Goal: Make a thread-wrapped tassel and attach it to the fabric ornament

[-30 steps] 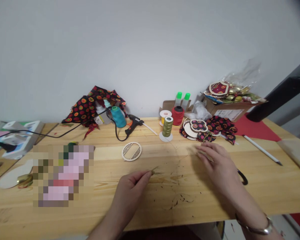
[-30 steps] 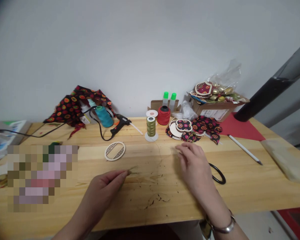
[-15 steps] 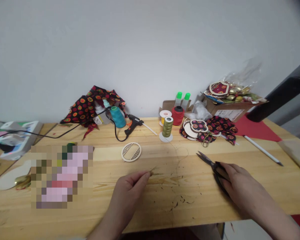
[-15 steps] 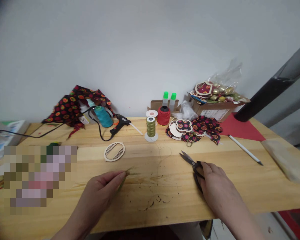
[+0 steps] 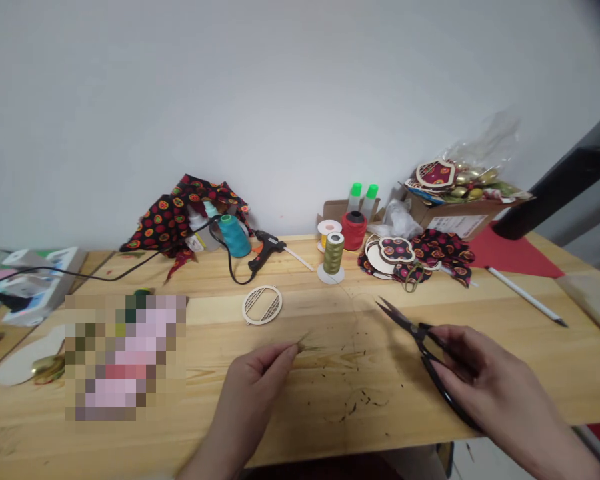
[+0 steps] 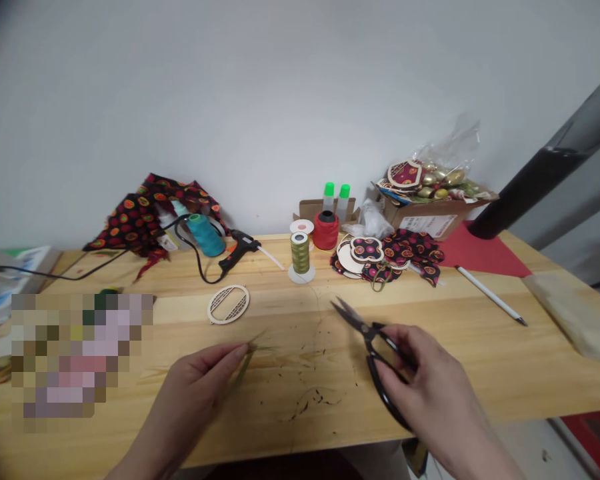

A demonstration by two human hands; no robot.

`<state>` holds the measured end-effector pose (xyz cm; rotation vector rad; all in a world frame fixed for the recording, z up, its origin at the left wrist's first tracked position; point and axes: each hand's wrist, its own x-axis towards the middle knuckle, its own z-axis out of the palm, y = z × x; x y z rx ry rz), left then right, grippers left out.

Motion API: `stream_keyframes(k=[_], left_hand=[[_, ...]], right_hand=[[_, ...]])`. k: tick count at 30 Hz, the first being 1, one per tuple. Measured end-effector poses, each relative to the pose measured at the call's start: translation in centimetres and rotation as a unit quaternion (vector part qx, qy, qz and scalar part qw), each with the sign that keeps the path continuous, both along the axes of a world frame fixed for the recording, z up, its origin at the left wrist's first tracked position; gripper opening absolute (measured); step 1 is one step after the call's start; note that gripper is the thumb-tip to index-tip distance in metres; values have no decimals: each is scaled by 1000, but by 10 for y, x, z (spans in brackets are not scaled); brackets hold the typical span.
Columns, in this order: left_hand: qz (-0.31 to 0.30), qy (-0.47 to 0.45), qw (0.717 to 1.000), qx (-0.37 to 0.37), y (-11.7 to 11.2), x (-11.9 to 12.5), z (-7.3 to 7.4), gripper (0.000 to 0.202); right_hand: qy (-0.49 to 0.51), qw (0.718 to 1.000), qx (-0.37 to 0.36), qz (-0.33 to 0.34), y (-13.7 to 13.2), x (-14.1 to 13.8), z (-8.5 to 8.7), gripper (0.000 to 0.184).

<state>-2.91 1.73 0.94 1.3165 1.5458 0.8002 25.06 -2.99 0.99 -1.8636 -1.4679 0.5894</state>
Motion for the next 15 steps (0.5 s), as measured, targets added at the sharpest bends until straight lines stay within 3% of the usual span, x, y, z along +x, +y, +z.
stream_keyframes(k=[2, 5, 10, 12, 15], left_hand=[[6, -4, 1000, 3, 0, 0, 2, 25], [20, -9, 1000, 4, 0, -1, 6, 27], [42, -20, 999, -5, -2, -2, 5, 30], [49, -26, 998, -7, -1, -2, 4, 31], [50, -27, 998, -15, -1, -3, 5, 33]], right_hand=[[148, 987, -34, 45, -4, -18, 8, 26], [300, 936, -124, 133, -9, -40, 9, 22], [475, 829, -218, 200, -14, -57, -5, 45], [501, 813, -223, 194, -16, -58, -9, 50], [501, 821, -201, 185, -17, -57, -11, 52]])
